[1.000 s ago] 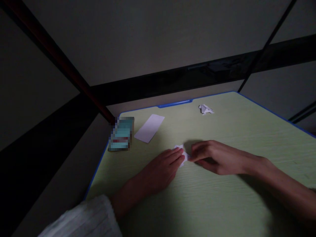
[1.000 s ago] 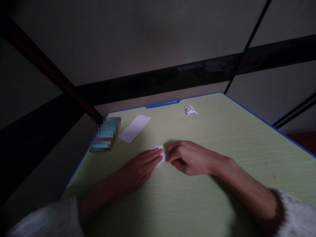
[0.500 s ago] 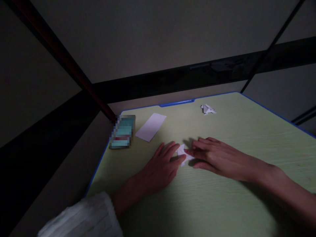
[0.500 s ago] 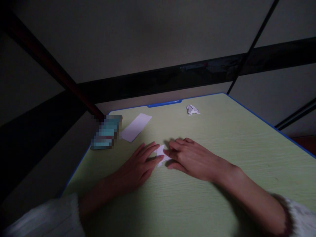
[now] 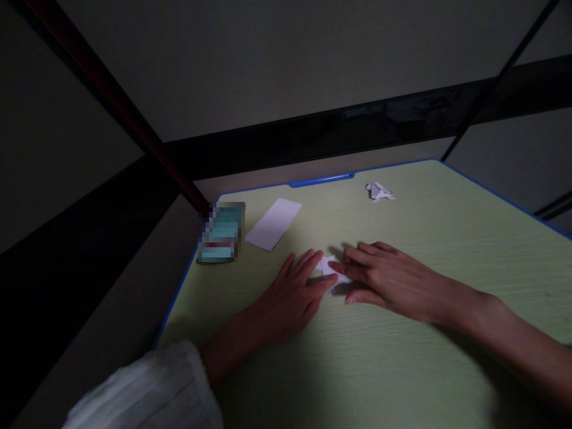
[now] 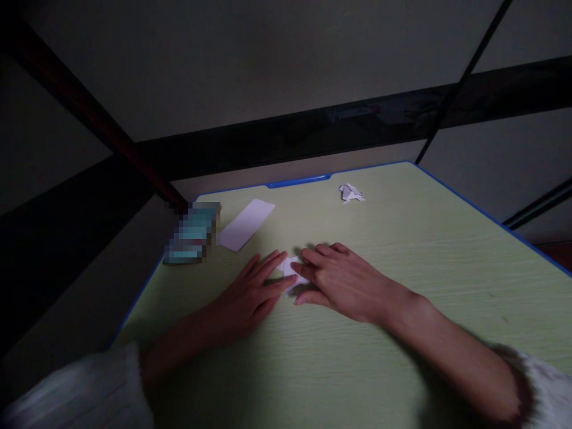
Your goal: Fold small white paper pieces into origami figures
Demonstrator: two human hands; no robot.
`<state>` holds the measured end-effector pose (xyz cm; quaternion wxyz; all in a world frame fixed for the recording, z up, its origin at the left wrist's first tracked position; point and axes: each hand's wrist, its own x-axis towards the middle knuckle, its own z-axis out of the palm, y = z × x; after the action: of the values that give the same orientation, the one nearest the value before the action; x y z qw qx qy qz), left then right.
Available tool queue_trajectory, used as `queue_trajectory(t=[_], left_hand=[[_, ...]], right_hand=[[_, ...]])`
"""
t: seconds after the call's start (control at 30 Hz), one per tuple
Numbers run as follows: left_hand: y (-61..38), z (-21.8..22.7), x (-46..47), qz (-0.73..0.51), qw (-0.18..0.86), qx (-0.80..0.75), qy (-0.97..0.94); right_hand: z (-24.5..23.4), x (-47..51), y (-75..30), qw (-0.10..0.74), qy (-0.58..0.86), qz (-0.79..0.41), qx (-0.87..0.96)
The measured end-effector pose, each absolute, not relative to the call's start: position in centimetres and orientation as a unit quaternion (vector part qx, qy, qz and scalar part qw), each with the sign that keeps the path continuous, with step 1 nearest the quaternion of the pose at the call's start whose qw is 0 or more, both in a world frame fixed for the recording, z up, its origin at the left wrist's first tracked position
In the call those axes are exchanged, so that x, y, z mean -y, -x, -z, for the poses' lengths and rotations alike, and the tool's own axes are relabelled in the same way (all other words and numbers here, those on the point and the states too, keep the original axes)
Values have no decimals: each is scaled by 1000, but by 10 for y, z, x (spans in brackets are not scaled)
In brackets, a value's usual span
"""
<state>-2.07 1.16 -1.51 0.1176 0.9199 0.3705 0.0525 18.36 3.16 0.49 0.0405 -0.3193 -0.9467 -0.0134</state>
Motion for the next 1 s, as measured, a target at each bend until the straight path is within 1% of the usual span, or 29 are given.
queue_trajectory(t=[0.53, 0.83, 1.0], left_hand=[[21, 16, -12, -50, 119, -365, -922], [20, 13, -11, -44, 121, -368, -921], [21, 14, -10, -46, 102, -365, -924]], right_hand=[[-6, -38, -180, 37, 317, 5, 948], [-1, -40, -175, 51, 318, 31, 946], [-6, -40, -176, 48, 305, 5, 951]])
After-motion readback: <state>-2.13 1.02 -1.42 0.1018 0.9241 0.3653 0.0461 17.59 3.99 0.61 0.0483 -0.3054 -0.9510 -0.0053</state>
